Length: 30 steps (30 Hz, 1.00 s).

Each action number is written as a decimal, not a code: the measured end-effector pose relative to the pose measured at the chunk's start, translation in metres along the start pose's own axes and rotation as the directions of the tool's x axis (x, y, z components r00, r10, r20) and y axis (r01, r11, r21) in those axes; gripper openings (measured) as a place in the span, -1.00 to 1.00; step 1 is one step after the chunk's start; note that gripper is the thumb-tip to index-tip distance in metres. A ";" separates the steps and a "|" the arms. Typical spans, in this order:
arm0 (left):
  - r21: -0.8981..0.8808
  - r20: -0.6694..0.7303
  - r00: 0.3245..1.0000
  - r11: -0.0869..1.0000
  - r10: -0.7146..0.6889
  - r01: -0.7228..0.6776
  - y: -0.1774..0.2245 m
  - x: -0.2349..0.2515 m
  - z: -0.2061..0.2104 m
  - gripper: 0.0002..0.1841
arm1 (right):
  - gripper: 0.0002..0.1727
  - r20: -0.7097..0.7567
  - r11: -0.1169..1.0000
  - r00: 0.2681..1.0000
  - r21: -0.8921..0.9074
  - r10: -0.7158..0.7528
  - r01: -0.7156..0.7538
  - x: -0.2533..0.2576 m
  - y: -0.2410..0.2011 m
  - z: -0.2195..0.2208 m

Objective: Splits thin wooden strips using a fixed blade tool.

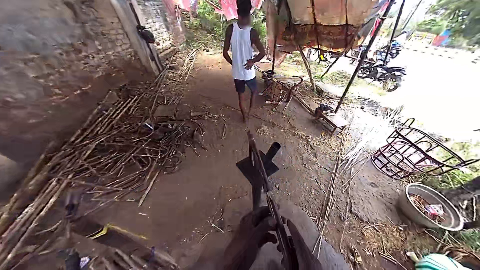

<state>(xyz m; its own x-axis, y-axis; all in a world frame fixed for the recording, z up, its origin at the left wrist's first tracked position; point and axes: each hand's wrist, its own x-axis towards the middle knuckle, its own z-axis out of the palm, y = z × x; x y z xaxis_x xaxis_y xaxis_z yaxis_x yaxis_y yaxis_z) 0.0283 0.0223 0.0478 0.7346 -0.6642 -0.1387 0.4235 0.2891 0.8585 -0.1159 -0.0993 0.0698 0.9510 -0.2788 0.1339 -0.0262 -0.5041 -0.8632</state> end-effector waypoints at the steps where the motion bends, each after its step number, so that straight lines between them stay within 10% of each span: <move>1: -0.035 -0.032 0.999 0.999 -0.010 0.009 -0.001 0.011 0.020 -0.67 | 0.08 -0.022 0.999 0.999 -0.019 -0.037 0.037 0.001 0.000 -0.002; 3: -0.089 -0.106 0.994 0.996 -0.029 0.020 0.002 0.028 0.031 -0.75 | 0.12 -0.049 0.990 0.992 -0.082 -0.121 0.116 0.005 0.003 -0.010; 8: -0.097 -0.301 0.942 0.988 -0.147 0.123 -0.001 0.049 0.017 -0.58 | -0.54 -0.189 0.873 0.869 -0.282 -0.458 0.398 0.048 0.043 0.003; 17: -0.029 -0.109 0.962 0.968 -0.250 0.248 0.032 0.076 0.093 -0.58 | -0.63 -0.289 0.829 0.785 -0.310 -0.548 0.465 0.109 0.057 -0.075; 26: 0.023 -0.259 0.954 0.986 -0.153 0.165 0.002 0.185 0.180 -0.54 | -0.84 -0.255 0.635 0.782 0.467 -0.569 0.615 0.242 0.162 -0.157; 30: 0.064 -0.160 0.968 0.976 -0.194 0.206 0.013 0.136 0.146 -0.55 | -0.77 -0.250 0.772 0.797 0.215 -0.549 0.599 0.186 0.116 -0.130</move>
<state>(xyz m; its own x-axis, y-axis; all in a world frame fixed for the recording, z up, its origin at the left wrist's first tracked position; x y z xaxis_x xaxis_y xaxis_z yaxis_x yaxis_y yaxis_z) 0.0562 -0.1654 0.1120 0.7137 -0.5885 -0.3799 0.5309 0.1008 0.8414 0.0184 -0.3160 0.0575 0.6955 -0.1503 0.7027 0.6154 -0.3803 -0.6904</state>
